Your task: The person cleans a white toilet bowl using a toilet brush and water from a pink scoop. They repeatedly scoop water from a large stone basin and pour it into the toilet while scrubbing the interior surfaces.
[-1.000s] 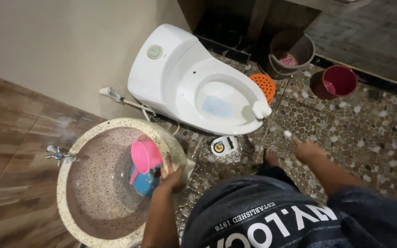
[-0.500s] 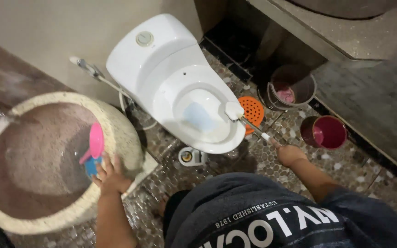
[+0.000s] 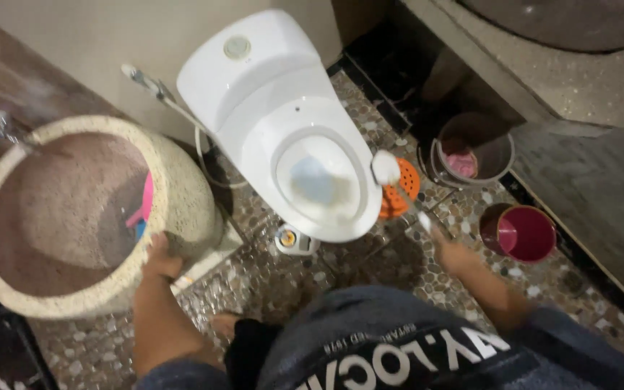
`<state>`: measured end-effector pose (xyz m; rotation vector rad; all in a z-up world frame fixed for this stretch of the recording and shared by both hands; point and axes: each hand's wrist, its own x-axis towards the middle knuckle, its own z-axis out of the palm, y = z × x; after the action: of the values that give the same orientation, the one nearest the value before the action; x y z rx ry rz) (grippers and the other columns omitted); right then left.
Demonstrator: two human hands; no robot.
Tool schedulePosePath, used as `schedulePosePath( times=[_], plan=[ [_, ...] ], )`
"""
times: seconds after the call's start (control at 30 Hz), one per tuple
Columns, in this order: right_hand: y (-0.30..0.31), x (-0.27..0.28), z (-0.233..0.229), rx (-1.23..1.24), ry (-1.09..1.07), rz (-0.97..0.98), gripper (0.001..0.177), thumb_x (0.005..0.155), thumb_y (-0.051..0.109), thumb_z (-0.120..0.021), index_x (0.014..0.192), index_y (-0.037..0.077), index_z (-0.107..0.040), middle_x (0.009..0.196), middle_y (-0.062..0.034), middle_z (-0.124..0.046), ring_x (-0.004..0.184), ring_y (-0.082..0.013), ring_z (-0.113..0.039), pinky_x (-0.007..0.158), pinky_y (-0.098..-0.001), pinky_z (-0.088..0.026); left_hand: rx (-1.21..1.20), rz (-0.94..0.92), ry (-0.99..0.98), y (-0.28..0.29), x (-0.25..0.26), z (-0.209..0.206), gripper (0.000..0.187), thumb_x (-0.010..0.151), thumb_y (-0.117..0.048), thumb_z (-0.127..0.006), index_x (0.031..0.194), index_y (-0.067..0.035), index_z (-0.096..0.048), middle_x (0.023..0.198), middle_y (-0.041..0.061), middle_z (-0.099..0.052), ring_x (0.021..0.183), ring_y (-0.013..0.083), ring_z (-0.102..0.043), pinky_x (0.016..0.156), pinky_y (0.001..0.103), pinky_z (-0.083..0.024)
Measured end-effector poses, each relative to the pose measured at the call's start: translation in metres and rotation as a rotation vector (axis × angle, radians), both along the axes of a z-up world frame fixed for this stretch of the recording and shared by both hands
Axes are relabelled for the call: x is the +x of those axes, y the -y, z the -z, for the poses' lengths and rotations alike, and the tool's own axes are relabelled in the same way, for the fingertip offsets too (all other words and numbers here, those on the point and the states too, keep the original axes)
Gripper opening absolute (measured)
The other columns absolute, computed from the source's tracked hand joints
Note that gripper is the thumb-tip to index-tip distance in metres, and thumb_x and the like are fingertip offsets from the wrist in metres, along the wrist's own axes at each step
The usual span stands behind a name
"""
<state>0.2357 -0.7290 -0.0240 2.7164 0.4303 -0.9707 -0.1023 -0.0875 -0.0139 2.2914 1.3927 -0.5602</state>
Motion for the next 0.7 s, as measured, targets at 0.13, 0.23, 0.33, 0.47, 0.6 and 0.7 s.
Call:
schedulePosePath(
  times=[0.13, 0.23, 0.33, 0.47, 0.6, 0.7],
  plan=[
    [0.003, -0.042, -0.083, 0.165, -0.324, 0.398, 0.078, 0.099, 0.061, -0.019, 0.163, 0.017, -0.029, 0.147, -0.0284, -0.06, 0.138, -0.0413, -0.057, 0.122, -0.0522, -0.035, -0.062, -0.01, -0.036, 0.009, 0.02, -0.025, 0.111, 0.082, -0.034, -0.07, 0.167, -0.016, -0.001, 0.175, 0.007, 0.002, 0.16, 0.0327, -0.001, 0.121, 0.07, -0.015],
    [-0.003, -0.044, -0.064, 0.08, -0.263, 0.289, 0.078, 0.097, 0.057, -0.027, 0.163, 0.017, -0.022, 0.139, -0.0243, -0.065, 0.132, -0.0357, -0.062, 0.119, -0.048, -0.04, -0.062, -0.015, -0.06, 0.016, 0.012, -0.024, 0.111, 0.083, -0.034, -0.071, 0.167, -0.016, 0.0, 0.175, 0.007, 0.004, 0.16, 0.0332, 0.0, 0.12, 0.073, -0.014],
    [-0.027, -0.01, -0.031, 0.034, -0.137, 0.038, 0.077, 0.1, 0.023, -0.04, 0.167, 0.034, -0.005, 0.123, -0.0231, -0.075, 0.117, -0.0379, -0.073, 0.105, -0.0502, -0.057, -0.084, -0.015, -0.025, 0.016, 0.012, -0.032, 0.112, 0.083, -0.035, -0.072, 0.167, -0.016, 0.0, 0.175, 0.008, 0.004, 0.16, 0.0339, 0.001, 0.12, 0.074, -0.015],
    [-0.014, -0.008, 0.017, 0.049, -0.113, 0.032, 0.08, 0.098, 0.026, -0.046, 0.168, 0.035, -0.007, 0.114, -0.0208, -0.077, 0.109, -0.0372, -0.076, 0.095, -0.051, -0.061, -0.076, 0.008, 0.025, 0.012, 0.003, -0.031, 0.113, 0.083, -0.039, -0.069, 0.167, -0.018, 0.003, 0.175, 0.005, 0.005, 0.16, 0.0304, 0.005, 0.124, 0.067, -0.012],
    [-0.031, -0.058, -0.096, -0.045, -0.179, -0.039, 0.07, 0.105, 0.023, -0.034, 0.167, 0.031, -0.002, 0.122, -0.0216, -0.075, 0.118, -0.035, -0.074, 0.106, -0.0511, -0.057, 0.032, 0.067, 0.085, 0.035, 0.025, -0.099, 0.11, 0.084, -0.042, -0.069, 0.166, -0.007, -0.004, 0.173, 0.016, -0.006, 0.16, 0.0342, -0.002, 0.132, 0.047, -0.002],
    [-0.053, -0.049, -0.094, 0.065, -0.271, 0.756, 0.089, 0.103, 0.076, -0.018, 0.116, 0.004, -0.069, 0.115, -0.0222, -0.074, 0.091, -0.0289, -0.071, 0.082, -0.0397, -0.058, -0.129, -0.151, 0.1, 0.034, 0.037, -0.103, 0.098, 0.094, -0.019, -0.063, 0.164, -0.013, 0.005, 0.174, 0.003, 0.004, 0.159, 0.0305, 0.011, 0.125, 0.063, 0.007]
  ],
)
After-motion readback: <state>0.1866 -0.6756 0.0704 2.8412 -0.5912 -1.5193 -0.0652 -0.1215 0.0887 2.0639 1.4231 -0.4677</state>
